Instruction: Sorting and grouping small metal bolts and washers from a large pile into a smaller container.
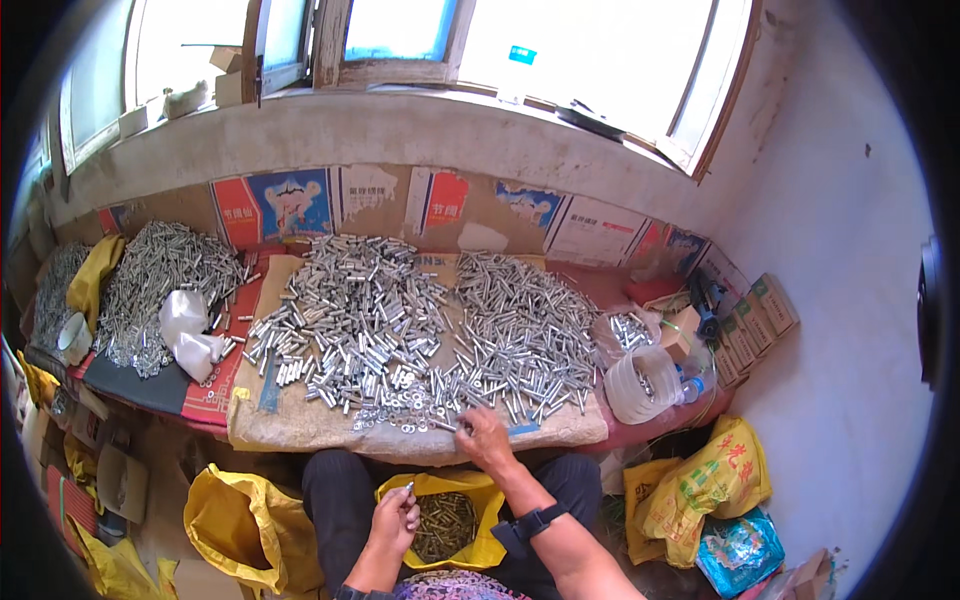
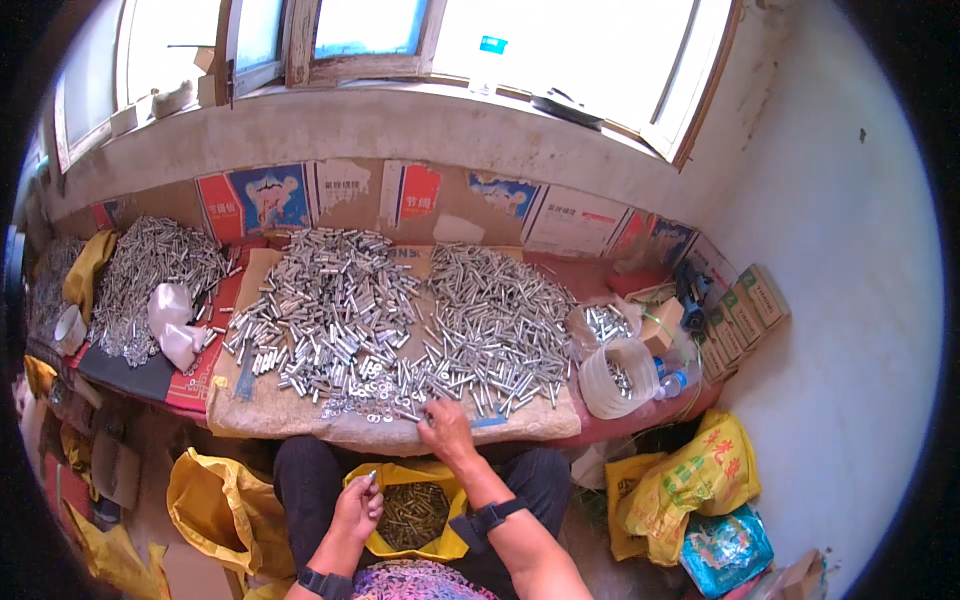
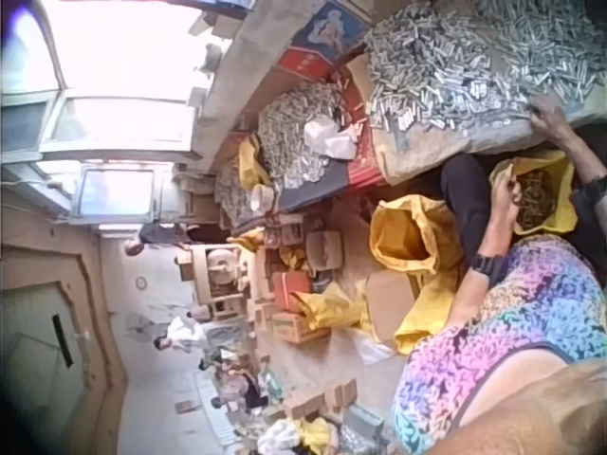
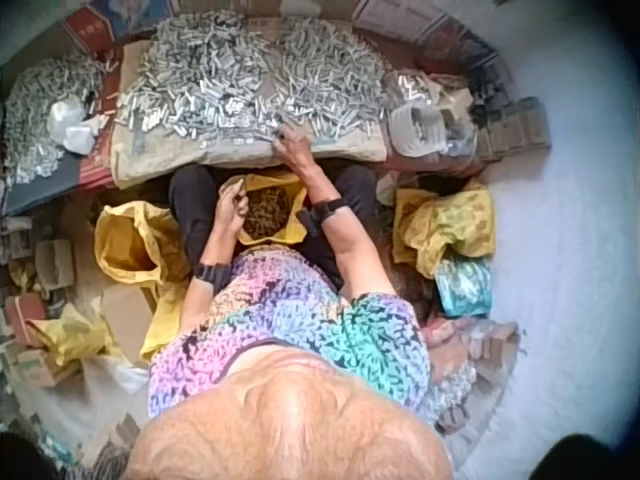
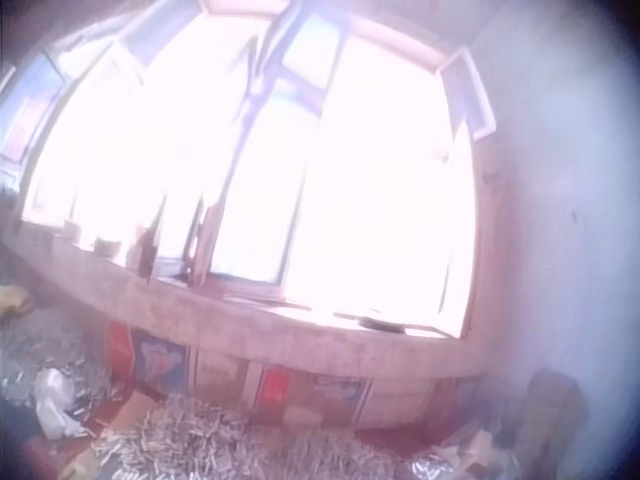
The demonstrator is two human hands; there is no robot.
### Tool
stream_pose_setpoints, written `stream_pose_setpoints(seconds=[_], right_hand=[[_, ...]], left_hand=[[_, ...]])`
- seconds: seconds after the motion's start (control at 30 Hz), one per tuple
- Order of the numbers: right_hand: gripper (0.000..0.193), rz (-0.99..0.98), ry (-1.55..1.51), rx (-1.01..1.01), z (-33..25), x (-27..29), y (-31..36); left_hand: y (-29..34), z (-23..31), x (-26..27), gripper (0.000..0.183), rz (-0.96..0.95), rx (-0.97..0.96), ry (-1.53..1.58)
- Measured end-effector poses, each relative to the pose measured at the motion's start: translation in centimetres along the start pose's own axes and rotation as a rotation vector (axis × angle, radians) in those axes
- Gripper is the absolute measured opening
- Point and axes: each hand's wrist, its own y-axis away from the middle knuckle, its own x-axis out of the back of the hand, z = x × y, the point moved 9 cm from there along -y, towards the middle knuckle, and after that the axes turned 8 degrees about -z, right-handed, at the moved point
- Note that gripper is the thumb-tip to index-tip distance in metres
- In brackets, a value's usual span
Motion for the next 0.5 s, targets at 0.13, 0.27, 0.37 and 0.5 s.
stream_pose_setpoints(seconds=[0.13,0.27,0.37,0.5], right_hand=[[0.017,-0.222,-0.27,-0.077,-1.9,-2.8,1.8],[0.017,-0.402,-0.508,0.04,-6.3,-5.7,4.7],[0.018,-0.431,-0.556,0.06,-7.0,-6.0,6.3],[0.02,-0.428,-0.518,0.069,-7.9,-4.9,6.6]], left_hand=[[0.2,-0.1,-0.3,0.006,-0.008,0.009,0.006],[0.3,-0.2,0.1,0.007,-0.038,0.013,0.031],[0.6,-0.3,-0.5,0.009,-0.024,0.013,-0.012],[0.9,-0.5,-1.1,0.011,-0.125,0.043,-0.028]])
